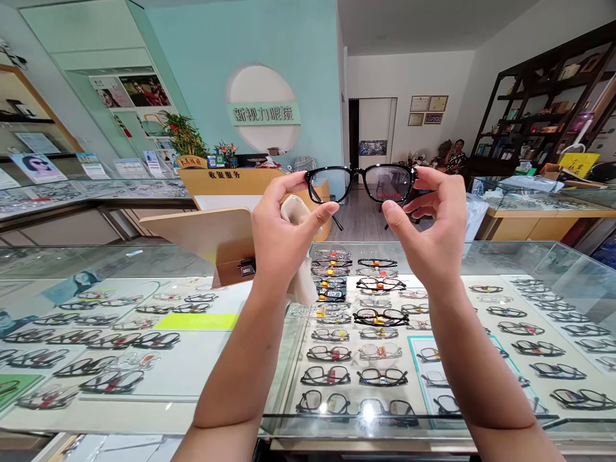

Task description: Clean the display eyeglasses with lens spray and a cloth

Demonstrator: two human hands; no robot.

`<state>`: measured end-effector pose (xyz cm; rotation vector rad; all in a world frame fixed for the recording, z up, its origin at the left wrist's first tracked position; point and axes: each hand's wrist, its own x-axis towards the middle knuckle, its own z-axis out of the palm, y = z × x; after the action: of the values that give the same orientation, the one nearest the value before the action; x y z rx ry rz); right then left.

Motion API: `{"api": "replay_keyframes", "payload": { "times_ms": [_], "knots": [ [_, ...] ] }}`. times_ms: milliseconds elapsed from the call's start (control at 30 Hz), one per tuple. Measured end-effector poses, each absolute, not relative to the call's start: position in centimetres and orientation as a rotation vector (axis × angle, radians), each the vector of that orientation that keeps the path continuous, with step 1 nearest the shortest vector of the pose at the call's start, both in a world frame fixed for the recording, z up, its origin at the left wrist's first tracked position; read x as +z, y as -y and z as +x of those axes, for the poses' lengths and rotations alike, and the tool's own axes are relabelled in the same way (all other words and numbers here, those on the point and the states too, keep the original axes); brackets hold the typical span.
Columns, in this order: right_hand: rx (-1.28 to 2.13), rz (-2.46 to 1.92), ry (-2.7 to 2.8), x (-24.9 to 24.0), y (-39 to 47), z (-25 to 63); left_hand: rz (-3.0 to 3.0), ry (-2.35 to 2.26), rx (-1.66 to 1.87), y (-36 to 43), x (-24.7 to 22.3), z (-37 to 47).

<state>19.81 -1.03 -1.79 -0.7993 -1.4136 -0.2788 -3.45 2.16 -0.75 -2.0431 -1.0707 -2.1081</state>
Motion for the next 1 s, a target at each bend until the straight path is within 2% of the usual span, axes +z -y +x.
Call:
{"api": "replay_keyframes", "payload": {
  "times_ms": [833,1000],
  "knots": [
    [-0.32,-0.751,1.349,-1.0,2.6,18.8,-2.163,1.057,-2.115,-2.8,-1.3,-3.3],
    [-0.304,-0.818,1.38,-1.2,2.3,19.1,-2.035,0.982,-2.067,-2.7,-1.3,-2.7]
  ]
}}
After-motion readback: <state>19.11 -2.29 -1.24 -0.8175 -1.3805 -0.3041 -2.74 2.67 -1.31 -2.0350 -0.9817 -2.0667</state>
